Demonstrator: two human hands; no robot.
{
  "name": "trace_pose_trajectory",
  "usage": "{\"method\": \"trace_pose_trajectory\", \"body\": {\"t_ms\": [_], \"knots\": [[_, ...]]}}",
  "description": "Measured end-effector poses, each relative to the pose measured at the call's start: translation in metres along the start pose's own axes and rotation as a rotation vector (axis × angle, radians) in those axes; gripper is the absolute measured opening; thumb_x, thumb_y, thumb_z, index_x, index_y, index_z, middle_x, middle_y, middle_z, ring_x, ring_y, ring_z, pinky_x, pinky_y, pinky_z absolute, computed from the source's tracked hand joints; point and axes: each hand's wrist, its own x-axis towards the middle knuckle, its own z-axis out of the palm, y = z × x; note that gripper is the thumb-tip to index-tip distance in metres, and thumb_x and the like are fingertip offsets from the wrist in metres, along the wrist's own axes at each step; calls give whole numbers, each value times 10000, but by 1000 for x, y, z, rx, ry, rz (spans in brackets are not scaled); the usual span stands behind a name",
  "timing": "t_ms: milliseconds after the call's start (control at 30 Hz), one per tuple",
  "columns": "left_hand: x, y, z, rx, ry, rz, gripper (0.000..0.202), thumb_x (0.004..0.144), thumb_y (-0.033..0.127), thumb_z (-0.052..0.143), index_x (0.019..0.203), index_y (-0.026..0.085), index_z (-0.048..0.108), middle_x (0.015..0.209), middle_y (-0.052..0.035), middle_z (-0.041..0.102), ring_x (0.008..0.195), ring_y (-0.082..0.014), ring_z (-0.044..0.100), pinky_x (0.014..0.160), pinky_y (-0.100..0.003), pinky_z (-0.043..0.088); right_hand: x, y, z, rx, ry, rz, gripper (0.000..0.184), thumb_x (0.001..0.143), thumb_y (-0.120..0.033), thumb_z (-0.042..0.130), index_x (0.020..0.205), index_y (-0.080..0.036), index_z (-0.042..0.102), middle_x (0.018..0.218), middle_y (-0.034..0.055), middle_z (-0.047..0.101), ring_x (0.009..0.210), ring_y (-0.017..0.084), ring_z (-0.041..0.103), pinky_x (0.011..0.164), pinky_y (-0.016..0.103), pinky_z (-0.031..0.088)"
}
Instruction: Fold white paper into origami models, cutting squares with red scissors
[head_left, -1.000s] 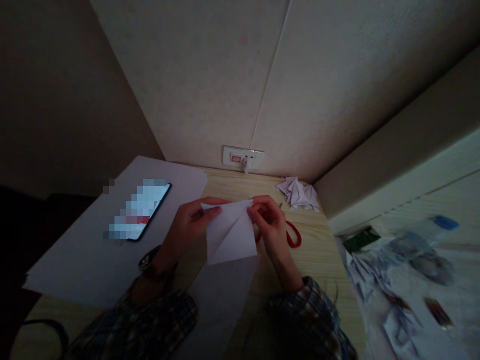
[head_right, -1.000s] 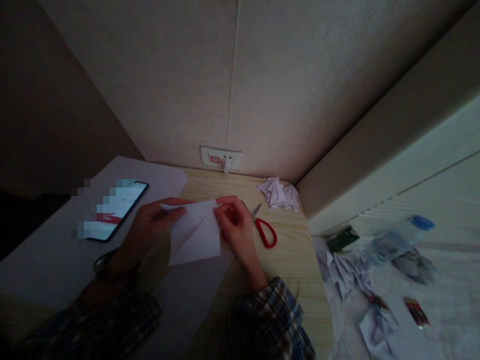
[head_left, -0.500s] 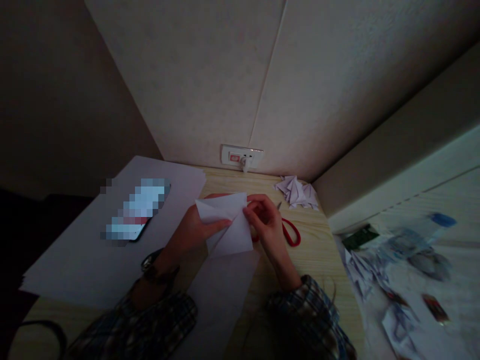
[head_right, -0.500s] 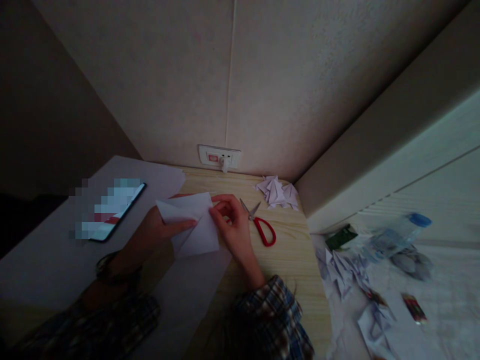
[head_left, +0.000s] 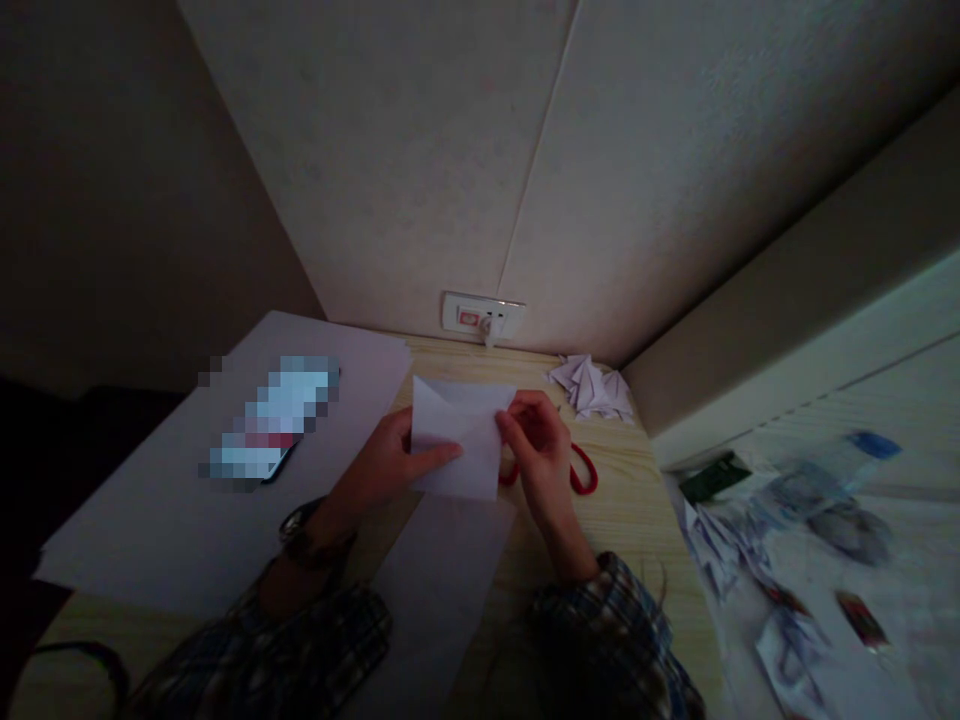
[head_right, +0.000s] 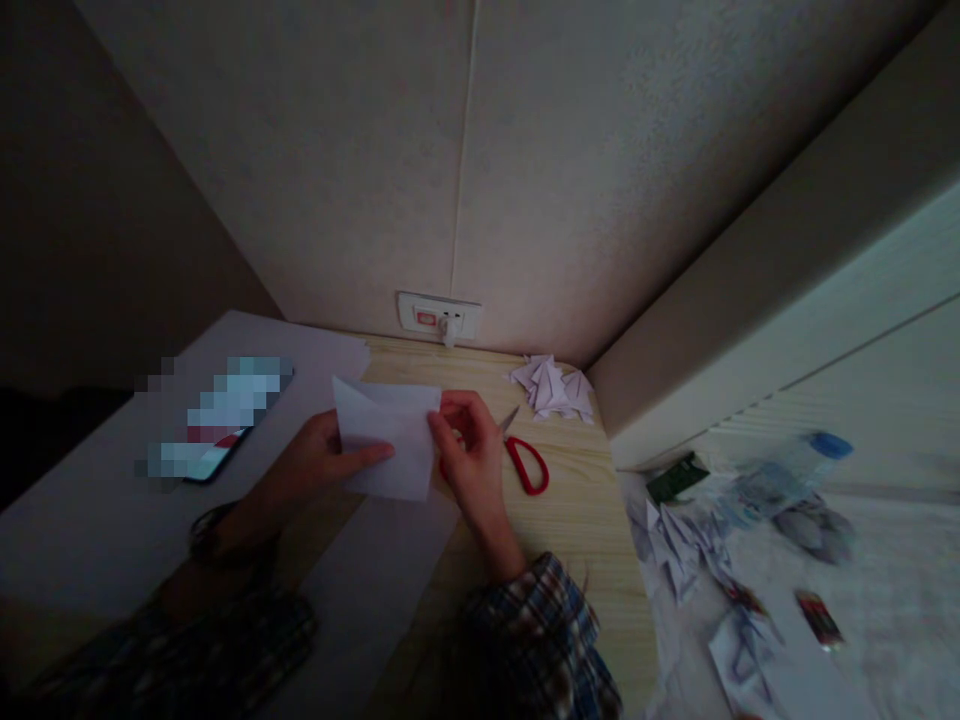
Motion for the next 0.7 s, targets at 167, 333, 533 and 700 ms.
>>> {"method": "trace_pose_trajectory", "body": {"t_ms": [167,333,533,700], "knots": [[-3,4,-3,-12,-60,-40,298,589,325,792,829,172,700,800,-34,776,728,-252,712,641,-323,567,-3,0,-6,-106,-39,-46,44,825,-257,653,869,-254,653,750,-20,646,667,150,596,561,256,425],[-3,4,-4,-60,-101,-65,328,584,326,803,849,174,683,800,-33,769,724,-240,708,628,-300,558,-3,0,-11,-190,-24,-123,26,835,-260,648,825,-246,668,723,-17,654,648,150,594,568,263,427],[3,5,-9,10,135,35,450,573,295,807,983,175,665,929,-40,745,823,-228,693,650,-250,539,2,7,-7,-145,-24,30,43,796,-246,661,796,-240,618,648,-46,633,612,140,591,582,257,446],[1,10,-4,-272,287,-32,593,627,279,789,1180,196,590,1084,-50,718,866,-200,691,669,-237,539,1,8,4,-30,45,111,110,771,-246,663,746,-226,558,614,-54,624,581,130,604,574,249,460]]}}
